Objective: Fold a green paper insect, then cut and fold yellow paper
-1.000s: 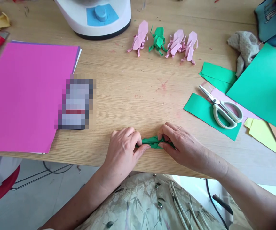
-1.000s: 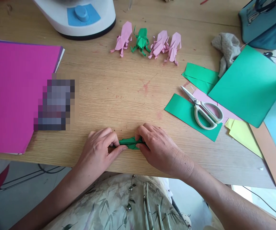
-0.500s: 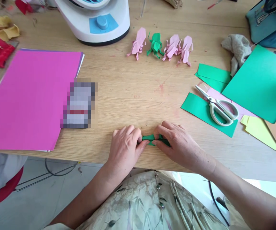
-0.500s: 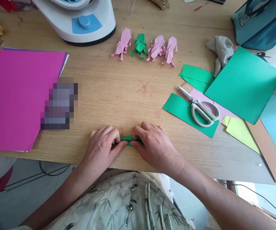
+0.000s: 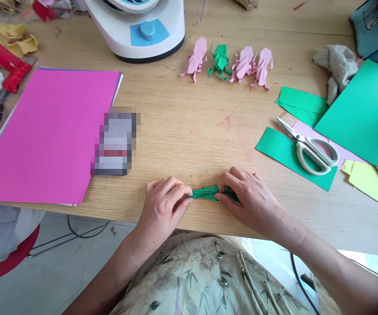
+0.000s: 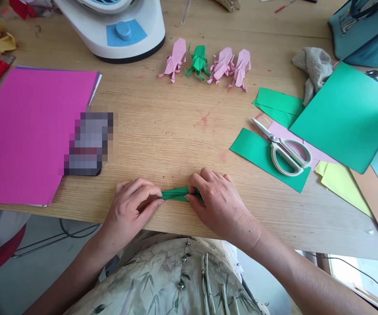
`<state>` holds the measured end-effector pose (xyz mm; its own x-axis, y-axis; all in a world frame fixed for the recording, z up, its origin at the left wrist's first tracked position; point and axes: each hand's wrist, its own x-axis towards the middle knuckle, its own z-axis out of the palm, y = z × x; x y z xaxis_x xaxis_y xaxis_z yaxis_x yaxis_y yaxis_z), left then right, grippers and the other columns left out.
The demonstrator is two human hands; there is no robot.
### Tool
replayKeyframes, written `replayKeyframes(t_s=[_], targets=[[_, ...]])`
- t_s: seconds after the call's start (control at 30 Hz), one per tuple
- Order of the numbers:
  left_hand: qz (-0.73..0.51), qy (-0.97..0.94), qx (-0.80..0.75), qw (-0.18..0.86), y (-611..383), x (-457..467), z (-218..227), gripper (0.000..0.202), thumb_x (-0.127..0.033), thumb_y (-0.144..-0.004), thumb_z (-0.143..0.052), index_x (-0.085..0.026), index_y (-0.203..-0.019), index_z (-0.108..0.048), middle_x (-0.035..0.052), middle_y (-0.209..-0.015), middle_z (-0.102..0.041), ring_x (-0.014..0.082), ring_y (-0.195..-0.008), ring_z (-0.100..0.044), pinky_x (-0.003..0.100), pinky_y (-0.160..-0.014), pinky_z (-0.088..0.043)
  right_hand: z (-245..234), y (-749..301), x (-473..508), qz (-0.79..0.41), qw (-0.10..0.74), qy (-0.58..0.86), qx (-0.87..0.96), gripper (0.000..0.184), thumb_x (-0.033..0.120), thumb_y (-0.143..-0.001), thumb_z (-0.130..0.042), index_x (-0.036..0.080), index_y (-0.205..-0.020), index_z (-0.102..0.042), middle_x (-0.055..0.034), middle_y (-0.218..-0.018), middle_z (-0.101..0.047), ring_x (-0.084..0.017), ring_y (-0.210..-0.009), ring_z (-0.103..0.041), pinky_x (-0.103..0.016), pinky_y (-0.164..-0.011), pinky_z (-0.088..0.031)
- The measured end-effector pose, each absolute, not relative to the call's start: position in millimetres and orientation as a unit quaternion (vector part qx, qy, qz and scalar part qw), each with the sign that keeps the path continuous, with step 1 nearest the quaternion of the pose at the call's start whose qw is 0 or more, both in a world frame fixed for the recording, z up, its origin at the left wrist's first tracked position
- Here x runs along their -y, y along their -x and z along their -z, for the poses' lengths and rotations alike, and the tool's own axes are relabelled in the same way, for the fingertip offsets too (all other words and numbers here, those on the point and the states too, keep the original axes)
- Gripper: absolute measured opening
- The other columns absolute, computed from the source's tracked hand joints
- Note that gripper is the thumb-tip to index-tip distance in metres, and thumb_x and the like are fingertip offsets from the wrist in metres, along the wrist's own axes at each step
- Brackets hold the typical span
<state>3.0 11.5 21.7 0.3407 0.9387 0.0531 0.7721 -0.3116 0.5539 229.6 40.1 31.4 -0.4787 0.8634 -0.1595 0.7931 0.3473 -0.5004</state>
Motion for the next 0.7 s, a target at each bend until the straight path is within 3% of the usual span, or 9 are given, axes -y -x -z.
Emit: replayKeyframes(t_s=[0.47,0.7], targets=[[-0.151,-0.807,-0.550,0.154,-13,-12,-21,0.014,-0.018,-0.095,-0.048,-0.020,-0.087,-0.059,0.0014,-0.084,-0.062,0.0176,-0.079,-0.056,0.037,-0.077,-0.034,-35,-227,-40,-0.270,0.055,0.517,0.810,0.011,0.029,-0.091,-0.056,0.022,-0.084,-0.052,-0.0020,-0.086,-0.054,-0.019,-0.077,-0.052,-0.032,-0.070,-0.030],[-0.152,-0.781,-0.570,0.204,-12,-14,-25,0.010,-0.019,-0.093,-0.054,-0.021,-0.084,-0.058,-0.0003,-0.083,-0.061,0.0165,-0.080,-0.058,0.035,-0.078,-0.035,-31,-224,-39,-0.256,0.073,0.529,0.806,0.018,0.036,-0.091,-0.058,0.022,-0.080,-0.053,-0.0019,-0.081,-0.054,-0.019,-0.073,-0.051,-0.032,-0.067,-0.027]])
